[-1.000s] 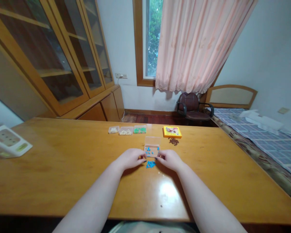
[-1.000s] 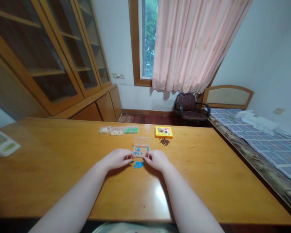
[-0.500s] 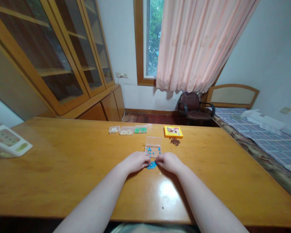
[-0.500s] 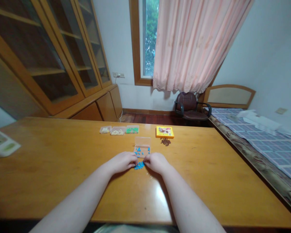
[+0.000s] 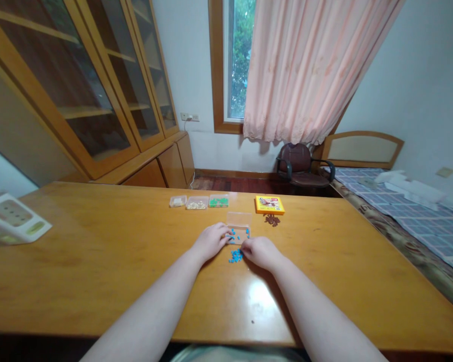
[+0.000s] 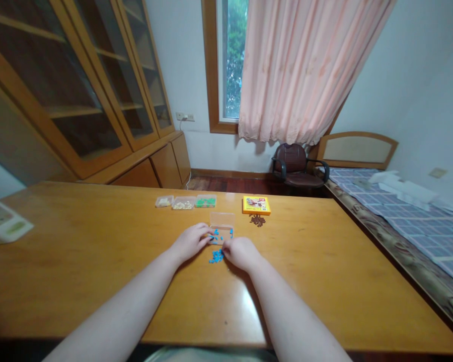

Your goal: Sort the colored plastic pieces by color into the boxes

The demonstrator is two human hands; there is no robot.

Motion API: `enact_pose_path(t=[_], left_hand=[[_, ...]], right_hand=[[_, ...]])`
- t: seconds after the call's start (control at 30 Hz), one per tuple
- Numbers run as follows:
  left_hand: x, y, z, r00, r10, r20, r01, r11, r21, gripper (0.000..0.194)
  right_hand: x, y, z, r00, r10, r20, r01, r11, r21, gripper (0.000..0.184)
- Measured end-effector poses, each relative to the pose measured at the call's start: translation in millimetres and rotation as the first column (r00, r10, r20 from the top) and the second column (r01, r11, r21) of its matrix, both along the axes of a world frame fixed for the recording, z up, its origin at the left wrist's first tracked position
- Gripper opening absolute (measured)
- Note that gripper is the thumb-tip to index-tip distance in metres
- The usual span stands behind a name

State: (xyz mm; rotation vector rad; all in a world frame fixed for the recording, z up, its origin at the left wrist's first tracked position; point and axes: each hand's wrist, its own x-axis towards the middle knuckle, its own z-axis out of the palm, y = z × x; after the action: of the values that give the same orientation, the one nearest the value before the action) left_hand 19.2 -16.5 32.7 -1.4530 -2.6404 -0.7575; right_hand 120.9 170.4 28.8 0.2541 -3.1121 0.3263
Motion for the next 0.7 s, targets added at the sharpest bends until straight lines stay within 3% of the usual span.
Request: enact_pose_path(t=[0.23,0.47,0.7], left_hand=[[-0.5,-2.9,-5.4,0.989,-0.126,-0.081,0.122,0.991,-0.047,0.017],[-8.3,4.5,-18.1,0.997,-0.039,-0.061,0.035,0.997,-0.068,0.016],[-6.0,13.6,-19.4,0.997,0.040,-0.067,-0.045,0.997,-0.066,0.013]], right_hand=[[1.2,-0.3,3.1,0.998,0.049,0.031,-0.047,0.997,-0.067,0.027],[0.7,-2.6,3.4,0.999,0.022,0.032,-0.021,0.999,-0.031,0.026],[-2.1,-1.4,-0.3,0.998,0.050,0.024,-0.048,0.997,-0.065,0.026]])
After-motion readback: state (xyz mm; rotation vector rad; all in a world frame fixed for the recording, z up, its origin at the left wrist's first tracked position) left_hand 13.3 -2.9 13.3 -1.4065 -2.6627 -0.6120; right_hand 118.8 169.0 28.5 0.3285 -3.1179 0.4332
